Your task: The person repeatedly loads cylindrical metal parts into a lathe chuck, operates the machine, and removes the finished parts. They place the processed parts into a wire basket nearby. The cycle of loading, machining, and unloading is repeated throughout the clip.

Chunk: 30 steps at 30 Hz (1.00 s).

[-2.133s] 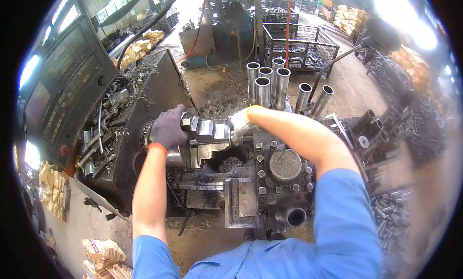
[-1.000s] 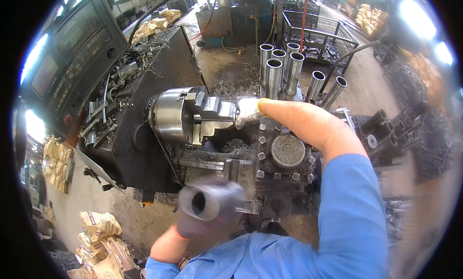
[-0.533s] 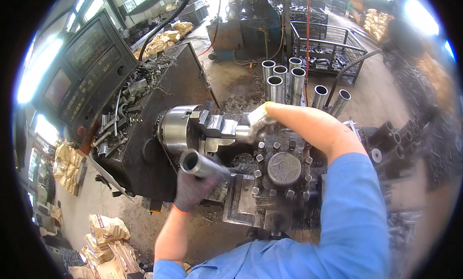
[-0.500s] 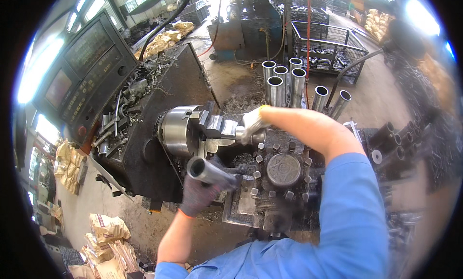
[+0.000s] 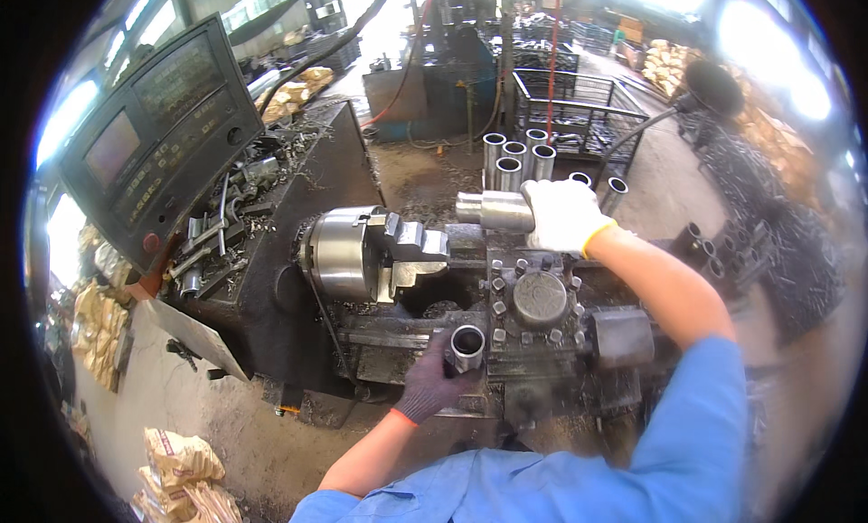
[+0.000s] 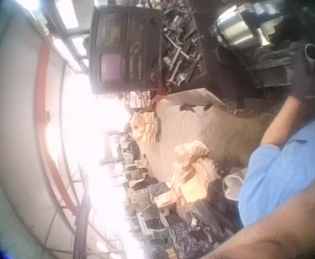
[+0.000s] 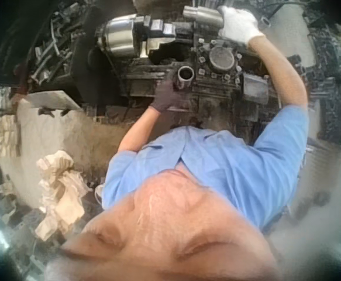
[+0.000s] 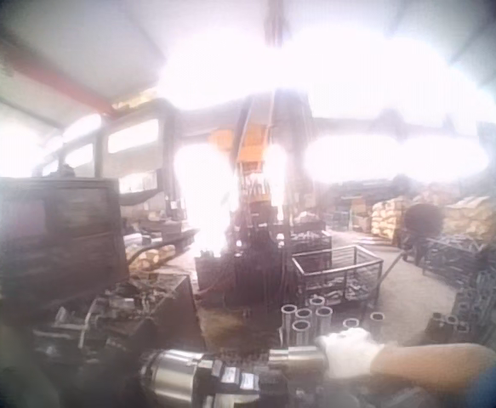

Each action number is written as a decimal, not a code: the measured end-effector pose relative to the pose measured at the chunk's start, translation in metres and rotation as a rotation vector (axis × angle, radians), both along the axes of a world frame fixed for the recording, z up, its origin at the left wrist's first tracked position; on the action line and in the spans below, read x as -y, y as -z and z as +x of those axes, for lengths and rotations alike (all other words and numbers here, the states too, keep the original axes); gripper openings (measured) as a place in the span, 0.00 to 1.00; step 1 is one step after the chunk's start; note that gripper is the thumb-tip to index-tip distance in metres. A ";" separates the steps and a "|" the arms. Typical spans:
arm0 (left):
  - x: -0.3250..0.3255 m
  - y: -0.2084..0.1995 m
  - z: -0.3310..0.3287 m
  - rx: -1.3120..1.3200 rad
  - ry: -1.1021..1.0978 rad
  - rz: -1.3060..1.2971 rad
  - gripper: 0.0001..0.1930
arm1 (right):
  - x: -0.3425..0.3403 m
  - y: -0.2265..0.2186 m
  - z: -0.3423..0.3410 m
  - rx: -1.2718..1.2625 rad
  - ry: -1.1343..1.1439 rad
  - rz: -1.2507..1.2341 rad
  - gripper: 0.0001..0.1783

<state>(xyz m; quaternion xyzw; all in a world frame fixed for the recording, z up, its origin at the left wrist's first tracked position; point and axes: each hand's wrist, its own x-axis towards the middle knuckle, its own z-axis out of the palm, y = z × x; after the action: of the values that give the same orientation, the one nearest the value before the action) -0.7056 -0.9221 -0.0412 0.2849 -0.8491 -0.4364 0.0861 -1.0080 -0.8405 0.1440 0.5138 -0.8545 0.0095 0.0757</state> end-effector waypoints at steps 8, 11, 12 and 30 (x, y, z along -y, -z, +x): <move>-0.010 -0.031 0.072 -0.652 -0.035 0.921 0.33 | -0.075 0.077 0.202 1.590 0.051 -0.102 0.36; -0.005 -0.007 0.065 -0.522 -0.276 1.280 0.26 | -0.066 0.157 0.244 1.828 0.242 -0.192 0.33; -0.001 0.005 0.061 -0.449 -0.384 1.293 0.26 | -0.069 0.176 0.248 1.854 0.340 -0.174 0.33; 0.015 0.034 0.087 -0.371 -0.318 1.156 0.35 | -0.140 0.173 0.209 1.179 0.137 -0.505 0.31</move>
<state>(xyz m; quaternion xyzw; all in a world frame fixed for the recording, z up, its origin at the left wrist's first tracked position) -0.6185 -0.9367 -0.0749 0.3281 -0.3940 -0.8490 0.1278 -0.7991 -0.7009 -0.0289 0.3330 -0.7552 0.4859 -0.2876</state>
